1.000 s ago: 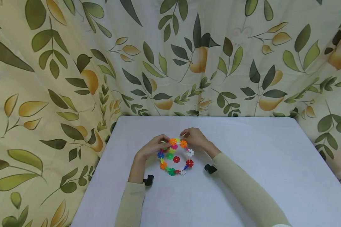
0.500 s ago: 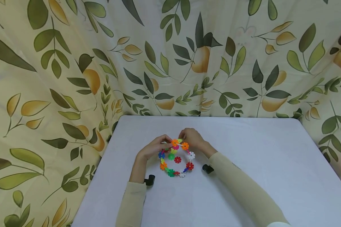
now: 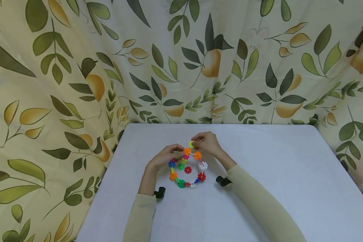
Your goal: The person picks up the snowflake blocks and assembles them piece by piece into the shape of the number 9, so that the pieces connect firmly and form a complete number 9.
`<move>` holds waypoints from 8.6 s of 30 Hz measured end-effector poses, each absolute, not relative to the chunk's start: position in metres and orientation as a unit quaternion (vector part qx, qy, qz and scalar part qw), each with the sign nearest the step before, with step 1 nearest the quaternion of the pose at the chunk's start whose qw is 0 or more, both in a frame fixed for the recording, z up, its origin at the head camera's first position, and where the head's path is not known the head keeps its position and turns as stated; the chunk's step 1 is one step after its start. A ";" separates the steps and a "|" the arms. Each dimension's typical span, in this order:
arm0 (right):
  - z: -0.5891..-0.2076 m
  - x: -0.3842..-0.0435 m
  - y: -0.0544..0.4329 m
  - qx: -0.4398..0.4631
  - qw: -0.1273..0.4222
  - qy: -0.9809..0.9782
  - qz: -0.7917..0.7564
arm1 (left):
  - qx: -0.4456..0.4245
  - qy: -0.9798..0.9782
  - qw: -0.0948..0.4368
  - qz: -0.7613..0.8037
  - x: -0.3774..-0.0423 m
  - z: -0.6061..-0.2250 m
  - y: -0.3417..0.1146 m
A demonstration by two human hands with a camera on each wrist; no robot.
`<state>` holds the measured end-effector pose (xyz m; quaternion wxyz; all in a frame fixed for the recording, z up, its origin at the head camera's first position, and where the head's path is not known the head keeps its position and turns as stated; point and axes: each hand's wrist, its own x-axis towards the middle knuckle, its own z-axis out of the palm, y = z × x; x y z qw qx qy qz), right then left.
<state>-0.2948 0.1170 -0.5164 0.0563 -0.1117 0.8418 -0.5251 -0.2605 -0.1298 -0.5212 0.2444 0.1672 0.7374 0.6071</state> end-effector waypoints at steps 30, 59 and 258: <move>-0.478 -0.255 0.114 -0.151 -0.003 0.825 -0.545 | 0.151 0.734 0.219 0.626 -0.258 -0.518 -0.117; -0.500 -0.271 0.132 -0.192 0.109 0.741 -0.634 | 0.162 0.692 0.215 0.670 -0.256 -0.519 -0.111; -0.478 -0.255 0.109 -0.192 -0.022 0.797 -0.573 | 0.176 0.773 0.208 0.573 -0.256 -0.509 -0.123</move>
